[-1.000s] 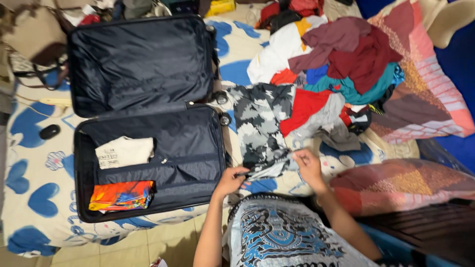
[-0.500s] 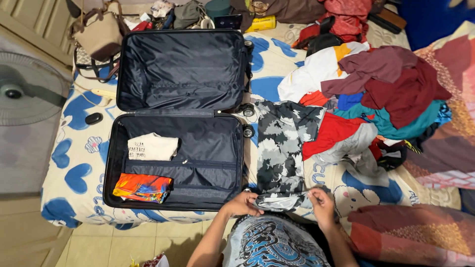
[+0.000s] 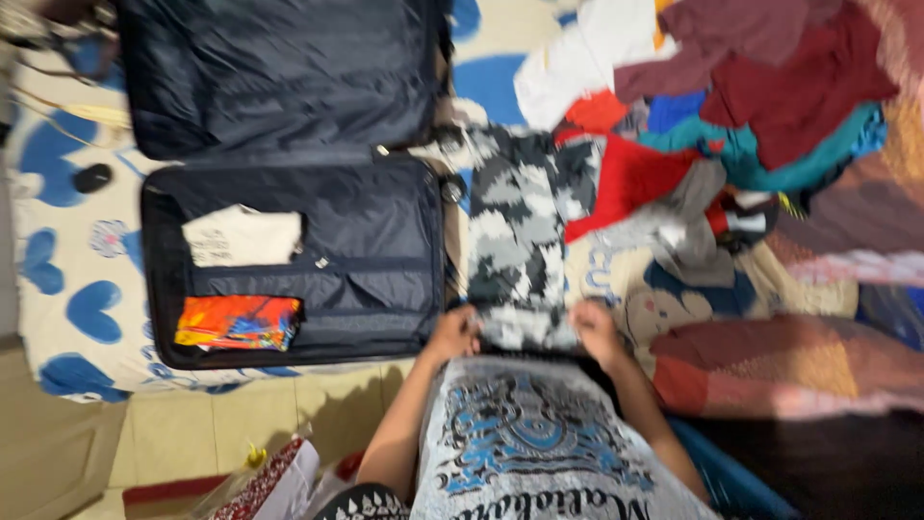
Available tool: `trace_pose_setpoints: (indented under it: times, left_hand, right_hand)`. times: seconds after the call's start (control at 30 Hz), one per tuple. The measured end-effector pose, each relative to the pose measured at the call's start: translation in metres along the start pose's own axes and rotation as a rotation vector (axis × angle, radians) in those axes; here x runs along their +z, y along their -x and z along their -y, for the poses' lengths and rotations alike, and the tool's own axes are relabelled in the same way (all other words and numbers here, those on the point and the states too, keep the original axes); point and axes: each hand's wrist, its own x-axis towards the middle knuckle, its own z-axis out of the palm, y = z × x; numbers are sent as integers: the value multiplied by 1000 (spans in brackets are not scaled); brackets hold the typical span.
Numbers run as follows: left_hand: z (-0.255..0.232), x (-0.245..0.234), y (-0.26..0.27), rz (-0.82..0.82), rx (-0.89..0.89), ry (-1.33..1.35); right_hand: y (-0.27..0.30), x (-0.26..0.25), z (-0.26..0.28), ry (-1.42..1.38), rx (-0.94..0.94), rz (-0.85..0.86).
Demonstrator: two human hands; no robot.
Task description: The person folds various items of clothing by hand and organizes them inside an open suitcase on a bed.
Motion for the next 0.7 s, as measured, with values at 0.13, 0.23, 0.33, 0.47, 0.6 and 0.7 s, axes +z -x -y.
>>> trace_pose_setpoints:
  times: [0.13,0.23,0.33,0.47,0.6,0.7]
  left_hand:
    - [-31,10,-14,-639,563,-327]
    - [-62,13,-28,-576,246,-74]
    - [-87,10,-46,-584,322,3]
    - [-88,7,-69,-497,469,-115]
    - [-67,13,-92,-421,432,-304]
    - [-60,20,-102,-277,284,-369]
  right_hand:
    - [-51,-10,-16,100,-89,-94]
    - [-89,-8,-13,17,-139,-85]
    - [-118,-7,3,246,-239,-219]
    - [-169,-11,47,467,-410,-469]
    - [-218,-5,107,466,-419,-577]
    - [-245,0,127,736,-175,-647]
